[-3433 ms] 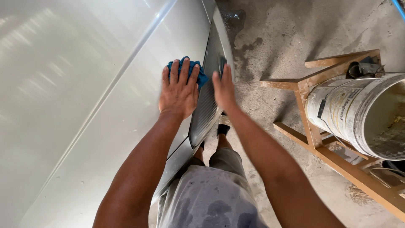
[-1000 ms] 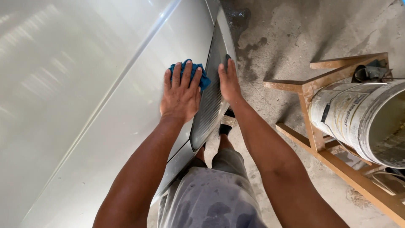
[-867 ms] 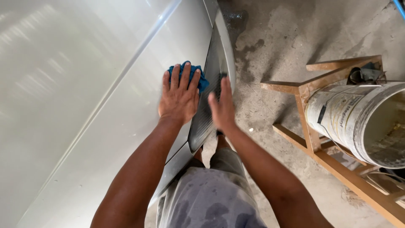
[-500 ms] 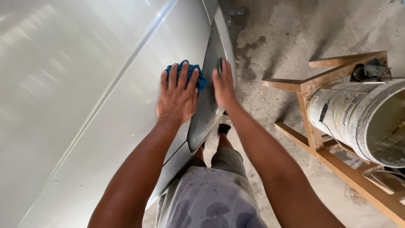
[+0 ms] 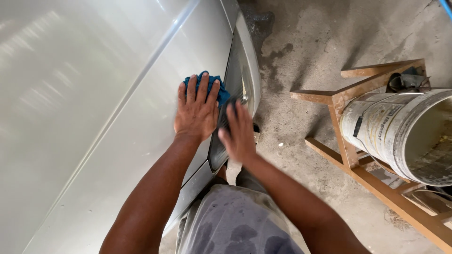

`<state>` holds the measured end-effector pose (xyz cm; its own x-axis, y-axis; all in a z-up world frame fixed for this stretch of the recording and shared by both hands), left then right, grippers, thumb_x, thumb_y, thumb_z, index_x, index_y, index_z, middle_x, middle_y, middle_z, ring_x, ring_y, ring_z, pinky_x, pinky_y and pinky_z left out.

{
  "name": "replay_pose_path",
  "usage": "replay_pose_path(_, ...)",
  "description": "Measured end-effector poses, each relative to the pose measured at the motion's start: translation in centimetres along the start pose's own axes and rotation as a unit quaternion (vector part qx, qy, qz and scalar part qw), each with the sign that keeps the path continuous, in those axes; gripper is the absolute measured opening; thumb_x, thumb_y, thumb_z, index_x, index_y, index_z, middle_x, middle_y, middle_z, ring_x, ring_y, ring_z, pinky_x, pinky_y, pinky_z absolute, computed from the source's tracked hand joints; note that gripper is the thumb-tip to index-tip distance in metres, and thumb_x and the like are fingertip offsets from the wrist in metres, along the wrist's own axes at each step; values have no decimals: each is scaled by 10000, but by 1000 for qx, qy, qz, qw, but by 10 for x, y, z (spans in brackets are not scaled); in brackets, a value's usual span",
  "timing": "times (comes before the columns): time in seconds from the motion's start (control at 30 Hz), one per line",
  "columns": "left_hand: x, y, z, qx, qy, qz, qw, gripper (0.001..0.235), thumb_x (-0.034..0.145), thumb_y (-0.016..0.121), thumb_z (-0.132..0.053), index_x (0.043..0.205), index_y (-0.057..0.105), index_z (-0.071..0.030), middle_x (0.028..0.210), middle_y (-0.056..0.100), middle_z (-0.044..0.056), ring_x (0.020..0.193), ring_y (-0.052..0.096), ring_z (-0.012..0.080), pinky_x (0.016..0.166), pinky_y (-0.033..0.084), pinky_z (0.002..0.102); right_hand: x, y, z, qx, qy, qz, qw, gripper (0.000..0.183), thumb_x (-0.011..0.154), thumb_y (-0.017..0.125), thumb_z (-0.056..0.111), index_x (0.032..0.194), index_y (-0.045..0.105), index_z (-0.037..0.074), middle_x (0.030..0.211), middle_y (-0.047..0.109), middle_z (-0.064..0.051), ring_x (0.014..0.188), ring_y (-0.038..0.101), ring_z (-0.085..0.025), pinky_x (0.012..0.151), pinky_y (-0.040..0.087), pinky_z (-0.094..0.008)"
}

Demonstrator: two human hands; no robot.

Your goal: Sanding and polishing a car headlight with a cloth and water.

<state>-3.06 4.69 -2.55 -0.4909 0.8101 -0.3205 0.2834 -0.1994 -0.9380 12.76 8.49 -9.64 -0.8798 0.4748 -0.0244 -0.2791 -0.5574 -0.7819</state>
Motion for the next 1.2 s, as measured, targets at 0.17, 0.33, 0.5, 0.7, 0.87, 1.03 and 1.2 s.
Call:
replay_pose_path(0.17,-1,-1,-2,0,-6,7,1000,607,1028,377,-371,1606,270,-218,1669,199,96,1529,145,353,1230,75,552,117,13,-87,132,191,61,971,876,1012,146,705,1659,134,114,1736,81,-179,1602,115,-380,1285,117,-536)
replay_pose_path(0.33,3,0,-1,-8,-6,4,1000,614,1020,377,-366,1604,261,-216,1662,187,99,1522,138,355,1222,68,549,82,6,-55,158,247,72,953,888,997,195,724,1651,130,126,1727,79,-171,1595,121,-367,1284,129,-507)
replay_pose_path(0.5,0,-3,1,-1,-2,17,1000,634,1016,395,-351,1617,257,-204,1684,174,100,1534,127,365,1226,65,550,-40,-15,35,-7,-59,10,998,798,1126,253,671,1681,40,140,1736,-26,-266,1605,57,-484,1301,101,-634)
replay_pose_path(0.7,1,0,0,-14,-4,19,1000,637,1004,393,-362,1605,248,-209,1672,166,96,1528,104,356,1220,49,543,17,4,-10,-49,26,63,996,844,1019,166,723,1675,71,200,1752,21,-168,1609,94,-438,1286,108,-617)
replay_pose_path(0.87,0,-6,0,-12,-9,20,1000,626,1024,376,-363,1617,240,-216,1684,162,90,1542,100,348,1236,46,542,83,-4,-41,11,124,84,989,933,962,93,782,1662,61,167,1741,28,-151,1599,99,-413,1275,115,-575)
replay_pose_path(1.03,0,0,0,-12,-3,10,1000,624,1021,377,-356,1613,244,-212,1675,166,99,1533,108,358,1226,50,547,-21,-9,16,-40,5,25,999,851,1044,275,691,1680,77,161,1738,43,-218,1596,103,-467,1296,128,-601)
replay_pose_path(1.2,0,2,-1,7,-5,-20,1000,621,1006,407,-357,1596,280,-210,1660,201,95,1526,146,349,1225,78,549,-54,2,24,16,-8,57,998,781,1068,357,587,1673,142,143,1739,94,-227,1610,127,-468,1281,116,-637)
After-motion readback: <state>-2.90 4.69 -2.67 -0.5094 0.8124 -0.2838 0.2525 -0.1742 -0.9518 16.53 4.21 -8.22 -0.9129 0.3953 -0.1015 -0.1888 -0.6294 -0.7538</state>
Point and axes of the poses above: each hand's wrist, its own x-axis towards the middle knuckle, its own y-axis out of the palm, z = x × y, the point moved 6 cm from there along x, towards the middle knuckle
